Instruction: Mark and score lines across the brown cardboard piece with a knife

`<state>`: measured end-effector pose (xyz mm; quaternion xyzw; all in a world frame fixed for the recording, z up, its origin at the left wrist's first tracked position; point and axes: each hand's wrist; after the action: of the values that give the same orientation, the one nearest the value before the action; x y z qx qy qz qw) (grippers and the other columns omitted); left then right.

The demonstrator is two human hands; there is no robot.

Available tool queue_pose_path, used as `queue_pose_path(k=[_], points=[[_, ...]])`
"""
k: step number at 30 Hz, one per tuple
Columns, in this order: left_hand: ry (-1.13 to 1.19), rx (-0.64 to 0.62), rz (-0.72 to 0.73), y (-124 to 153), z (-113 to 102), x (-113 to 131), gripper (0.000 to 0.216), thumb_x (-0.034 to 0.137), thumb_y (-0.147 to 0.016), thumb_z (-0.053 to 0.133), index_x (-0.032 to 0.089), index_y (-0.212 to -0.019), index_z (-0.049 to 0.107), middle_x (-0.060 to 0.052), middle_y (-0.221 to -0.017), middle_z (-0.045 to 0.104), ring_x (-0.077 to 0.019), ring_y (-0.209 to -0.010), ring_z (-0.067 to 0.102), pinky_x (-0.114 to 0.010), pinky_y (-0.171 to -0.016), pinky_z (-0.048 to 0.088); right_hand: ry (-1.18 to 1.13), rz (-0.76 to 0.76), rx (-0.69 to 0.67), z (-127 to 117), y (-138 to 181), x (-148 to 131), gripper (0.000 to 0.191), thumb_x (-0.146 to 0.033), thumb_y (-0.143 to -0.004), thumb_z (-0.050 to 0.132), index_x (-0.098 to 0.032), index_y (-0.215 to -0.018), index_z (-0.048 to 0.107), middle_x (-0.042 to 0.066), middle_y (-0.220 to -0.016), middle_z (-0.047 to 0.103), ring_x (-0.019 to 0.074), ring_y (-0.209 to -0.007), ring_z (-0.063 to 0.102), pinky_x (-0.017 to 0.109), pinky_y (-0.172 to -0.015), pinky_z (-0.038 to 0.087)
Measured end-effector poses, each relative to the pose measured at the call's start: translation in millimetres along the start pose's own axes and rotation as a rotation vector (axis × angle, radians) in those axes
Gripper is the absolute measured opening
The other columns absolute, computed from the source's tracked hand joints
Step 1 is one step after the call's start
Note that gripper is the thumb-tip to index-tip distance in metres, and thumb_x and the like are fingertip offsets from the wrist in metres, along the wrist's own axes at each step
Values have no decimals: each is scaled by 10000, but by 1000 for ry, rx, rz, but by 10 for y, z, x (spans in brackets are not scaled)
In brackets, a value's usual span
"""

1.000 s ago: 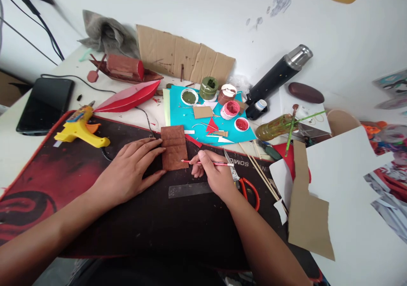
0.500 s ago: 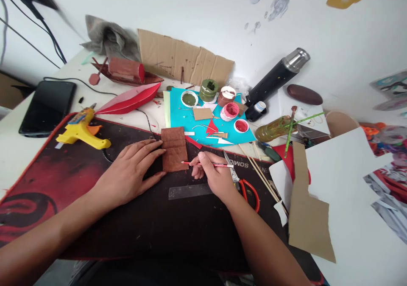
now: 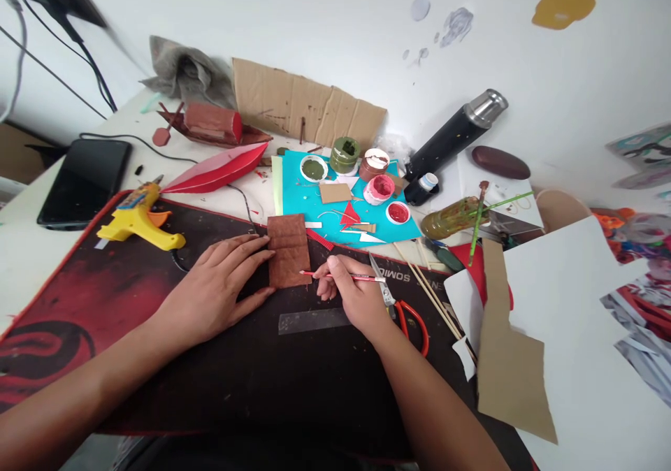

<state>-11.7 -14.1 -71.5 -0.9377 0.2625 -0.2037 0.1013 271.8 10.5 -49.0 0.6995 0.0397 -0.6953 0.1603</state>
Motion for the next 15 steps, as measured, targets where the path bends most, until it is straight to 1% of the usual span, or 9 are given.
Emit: queue_pose_path(k=[5, 15], points=[[19, 0, -11, -2, -5, -1, 540, 506, -1081, 647, 253, -1558, 651, -155, -1602, 696, -396, -1491, 639, -590, -1219, 542, 12, 19, 3, 0, 5, 12, 625, -793, -1063, 626, -225, -857, 786, 18, -694, 745, 148, -586, 682, 276, -575, 553], [-18, 8, 16, -11, -5, 7, 529, 498, -1095, 636, 215, -1541, 642, -177, -1595, 695, -393, -1481, 643, -583, -1211, 541, -3, 2, 0, 3, -4, 34, 613, -772, -1073, 631, -219, -862, 790, 16, -688, 737, 141, -581, 674, 266, -568, 538]])
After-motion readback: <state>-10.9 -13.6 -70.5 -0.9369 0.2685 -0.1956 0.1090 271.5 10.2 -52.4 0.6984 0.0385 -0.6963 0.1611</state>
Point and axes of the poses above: each hand's wrist, its own y-axis away from the middle knuckle, its own z-axis out of the palm, x = y × z
